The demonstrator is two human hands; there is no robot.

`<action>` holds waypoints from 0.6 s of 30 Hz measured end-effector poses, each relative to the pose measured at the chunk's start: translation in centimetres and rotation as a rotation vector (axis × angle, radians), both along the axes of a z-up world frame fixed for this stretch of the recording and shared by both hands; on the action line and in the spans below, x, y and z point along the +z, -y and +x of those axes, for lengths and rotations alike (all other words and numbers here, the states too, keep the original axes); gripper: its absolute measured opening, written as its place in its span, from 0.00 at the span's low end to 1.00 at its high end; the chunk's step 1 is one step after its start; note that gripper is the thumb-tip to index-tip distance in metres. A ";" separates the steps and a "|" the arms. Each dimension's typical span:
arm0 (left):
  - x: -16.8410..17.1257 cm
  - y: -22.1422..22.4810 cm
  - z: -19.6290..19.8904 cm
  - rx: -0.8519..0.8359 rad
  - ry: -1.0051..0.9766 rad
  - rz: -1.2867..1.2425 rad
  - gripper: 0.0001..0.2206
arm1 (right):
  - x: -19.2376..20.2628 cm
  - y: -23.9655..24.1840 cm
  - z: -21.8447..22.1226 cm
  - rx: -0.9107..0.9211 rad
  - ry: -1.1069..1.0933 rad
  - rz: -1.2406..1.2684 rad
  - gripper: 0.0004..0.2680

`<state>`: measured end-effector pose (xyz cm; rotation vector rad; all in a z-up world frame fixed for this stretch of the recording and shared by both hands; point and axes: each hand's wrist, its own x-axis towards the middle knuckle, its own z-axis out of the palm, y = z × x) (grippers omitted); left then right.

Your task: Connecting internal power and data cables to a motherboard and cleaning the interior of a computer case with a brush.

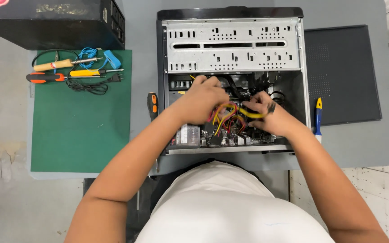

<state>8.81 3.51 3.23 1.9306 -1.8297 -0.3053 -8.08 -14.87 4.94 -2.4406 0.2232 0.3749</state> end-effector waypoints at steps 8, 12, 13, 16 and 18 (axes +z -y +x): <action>4.6 -2.3 2.3 0.209 -0.811 -0.288 0.11 | -6.1 1.7 0.6 0.192 -0.062 -0.475 0.13; 5.6 -3.4 1.6 0.347 -1.132 -0.623 0.13 | -7.3 2.6 1.3 0.225 -0.223 -0.617 0.15; 3.4 -3.2 2.0 0.350 -1.135 -0.626 0.13 | -6.7 2.2 1.9 0.229 -0.226 -0.619 0.15; -1.0 -2.9 2.7 0.282 -1.438 -0.813 0.08 | -6.2 1.9 3.5 0.122 -0.227 -0.314 0.11; -1.1 -3.0 2.8 0.342 -1.438 -0.848 0.13 | -7.6 2.7 4.5 0.070 -0.189 -0.211 0.13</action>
